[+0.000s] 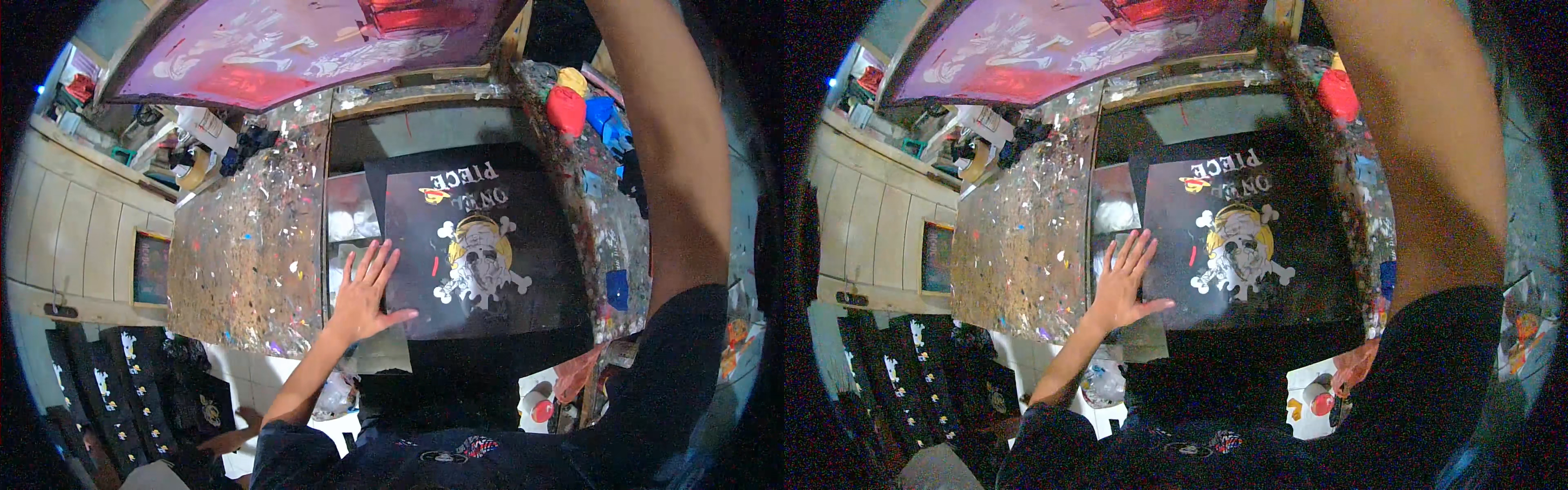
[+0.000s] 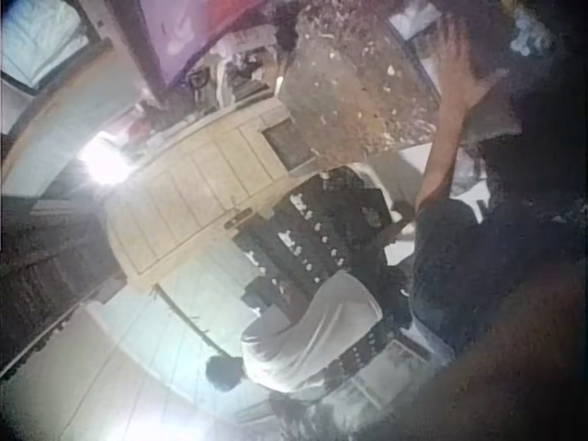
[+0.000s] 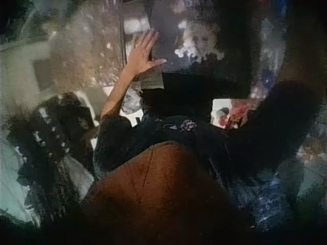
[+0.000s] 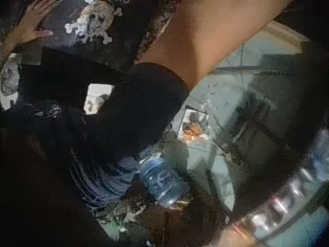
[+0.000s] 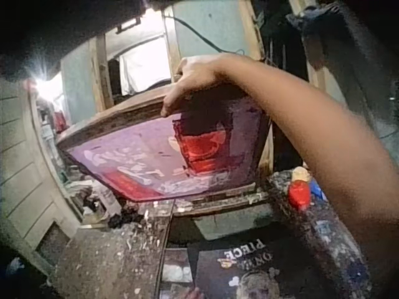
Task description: The person performs screen printing on black garments using a squeegee to apply red ink through a mesh screen, lifting the screen to reveal the print, and then replacing the garment with a new one to repeat the process.
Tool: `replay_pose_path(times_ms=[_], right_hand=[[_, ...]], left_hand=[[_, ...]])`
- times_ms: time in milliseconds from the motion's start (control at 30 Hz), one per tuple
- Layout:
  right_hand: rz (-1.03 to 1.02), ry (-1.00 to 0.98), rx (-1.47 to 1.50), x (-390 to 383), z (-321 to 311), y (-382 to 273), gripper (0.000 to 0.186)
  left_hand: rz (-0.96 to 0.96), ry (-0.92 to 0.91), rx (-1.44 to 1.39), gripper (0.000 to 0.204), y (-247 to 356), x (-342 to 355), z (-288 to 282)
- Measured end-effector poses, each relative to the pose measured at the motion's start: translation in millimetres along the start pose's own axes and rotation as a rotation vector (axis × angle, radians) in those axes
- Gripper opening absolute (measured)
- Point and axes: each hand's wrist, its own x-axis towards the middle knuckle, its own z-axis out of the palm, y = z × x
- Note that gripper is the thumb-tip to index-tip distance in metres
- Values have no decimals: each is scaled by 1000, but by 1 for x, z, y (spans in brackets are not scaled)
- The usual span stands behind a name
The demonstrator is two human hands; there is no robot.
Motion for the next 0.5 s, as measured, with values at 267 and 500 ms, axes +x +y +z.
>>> replay_pose_path(times_ms=[267, 500], right_hand=[[19, 11, 3, -1, 1, 0, 75], [-41, -26, 135, -1, 2, 0, 74]], left_hand=[[15, -7, -8, 113, 1, 2, -4], [2, -6, 9, 113, -1, -2, -2]])
